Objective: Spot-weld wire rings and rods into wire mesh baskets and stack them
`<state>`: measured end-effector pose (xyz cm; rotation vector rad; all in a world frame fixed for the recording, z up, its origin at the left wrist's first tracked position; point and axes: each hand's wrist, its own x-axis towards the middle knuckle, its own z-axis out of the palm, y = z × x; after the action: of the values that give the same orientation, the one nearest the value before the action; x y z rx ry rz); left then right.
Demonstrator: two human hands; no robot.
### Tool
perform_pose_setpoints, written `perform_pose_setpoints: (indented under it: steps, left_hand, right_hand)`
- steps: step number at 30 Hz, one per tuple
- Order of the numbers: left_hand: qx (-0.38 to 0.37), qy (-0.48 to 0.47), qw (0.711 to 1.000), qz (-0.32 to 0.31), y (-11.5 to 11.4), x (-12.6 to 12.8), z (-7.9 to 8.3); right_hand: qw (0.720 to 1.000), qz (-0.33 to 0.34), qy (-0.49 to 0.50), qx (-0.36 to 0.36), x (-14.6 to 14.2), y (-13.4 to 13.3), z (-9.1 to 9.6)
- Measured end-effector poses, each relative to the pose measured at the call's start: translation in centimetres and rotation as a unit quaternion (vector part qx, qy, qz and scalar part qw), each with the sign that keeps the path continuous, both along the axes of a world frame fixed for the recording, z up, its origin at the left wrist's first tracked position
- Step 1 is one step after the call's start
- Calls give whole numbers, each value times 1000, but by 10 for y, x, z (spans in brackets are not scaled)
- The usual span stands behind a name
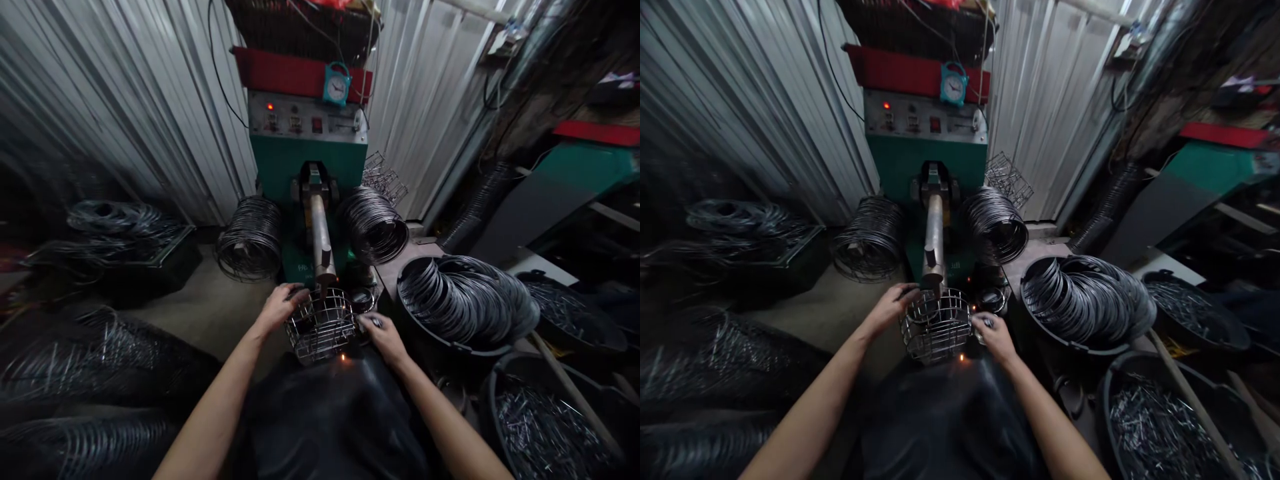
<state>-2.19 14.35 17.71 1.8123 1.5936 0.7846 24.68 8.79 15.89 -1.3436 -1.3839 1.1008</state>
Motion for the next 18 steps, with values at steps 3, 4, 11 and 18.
perform_pose_setpoints:
  steps: [3,4,11,18]
  left_hand:
    - [-35,-5,999,-7,15,-5,-1]
    - [-46,-5,999,-19,18,-5,-2]
    - [-65,40,996,-42,32,4,-11]
    - [1,114,992,50,46,-1,6]
  right_hand:
    - [979,95,-119,135,-22,64,26]
    - [967,136,-153,148,-30,80,32]
    - [914,265,-301,64,-50,125,32]
    - [927,195,-306,92,-56,141,29]
